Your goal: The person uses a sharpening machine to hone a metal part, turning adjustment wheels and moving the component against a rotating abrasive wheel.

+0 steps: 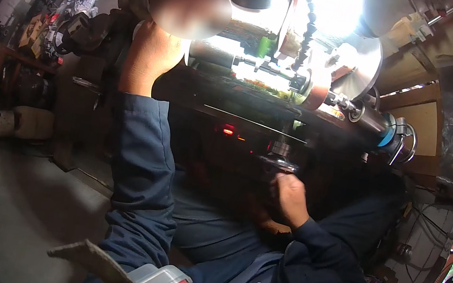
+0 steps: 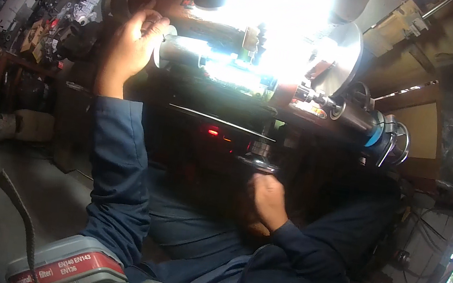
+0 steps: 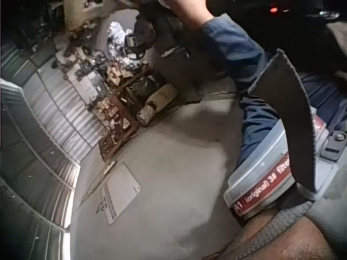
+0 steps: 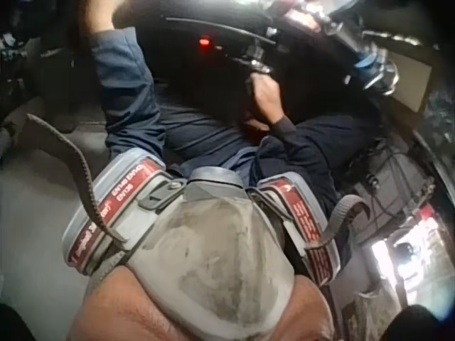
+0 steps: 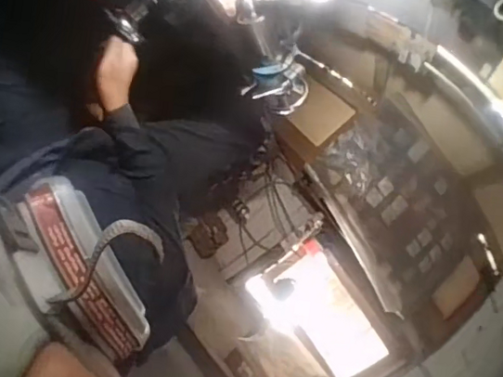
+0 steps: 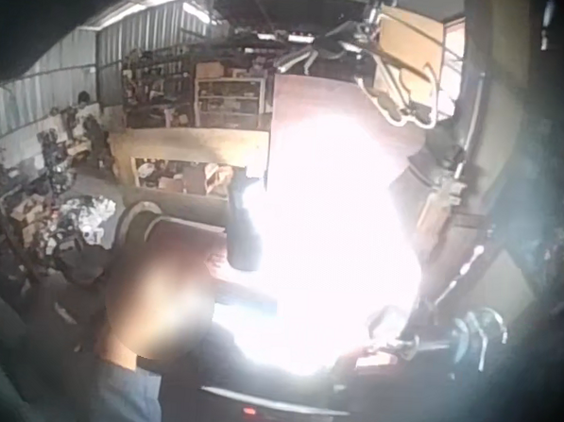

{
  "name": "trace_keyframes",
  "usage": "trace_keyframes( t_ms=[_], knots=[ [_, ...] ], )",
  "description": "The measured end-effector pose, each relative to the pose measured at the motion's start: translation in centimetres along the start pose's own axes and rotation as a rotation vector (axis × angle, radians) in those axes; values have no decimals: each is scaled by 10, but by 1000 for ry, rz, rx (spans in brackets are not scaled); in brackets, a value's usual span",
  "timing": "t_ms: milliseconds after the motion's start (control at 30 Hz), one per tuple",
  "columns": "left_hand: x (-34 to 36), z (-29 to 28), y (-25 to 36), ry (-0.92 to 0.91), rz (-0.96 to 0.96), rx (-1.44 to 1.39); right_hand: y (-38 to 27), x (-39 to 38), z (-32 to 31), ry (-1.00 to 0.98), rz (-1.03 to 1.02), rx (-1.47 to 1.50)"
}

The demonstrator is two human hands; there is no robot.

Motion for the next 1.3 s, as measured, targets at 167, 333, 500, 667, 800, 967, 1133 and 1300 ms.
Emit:
trace_keyframes(
  t_ms=[167,333,500,667,800,967,1133,1300],
  knots=[
    [7,16,-6,-48,-40,-69,63,9,-37,339,-92,-248],
    [7,13,-14,-46,-50,-73,85,7,11,-168,573,561],
    [0,-3,3,61,-58,27,29,-6,1,-174,325,272],
    [-15,-10,121,341,422,-323,9,18,51,-363,-310,-84],
    [-19,35,153,63,373,-171,56,49,75,-302,-222,-367],
    [-34,29,160,396,638,0,132,75,59,-279,-1,-557],
    [-19,19,145,175,535,-115,55,29,-5,-95,-308,-653],
    [-11,21,138,-5,386,-256,24,-1,-17,-209,141,68]
  ],
)
Point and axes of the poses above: each hand's wrist, its own x-axis towards the middle knuckle, its own z-axis out of the palm, y = z × x, the point moved 8 cm from there along x, towards the middle knuckle, and after that the axes turned 1 degree about -z, right-handed, at the moved point
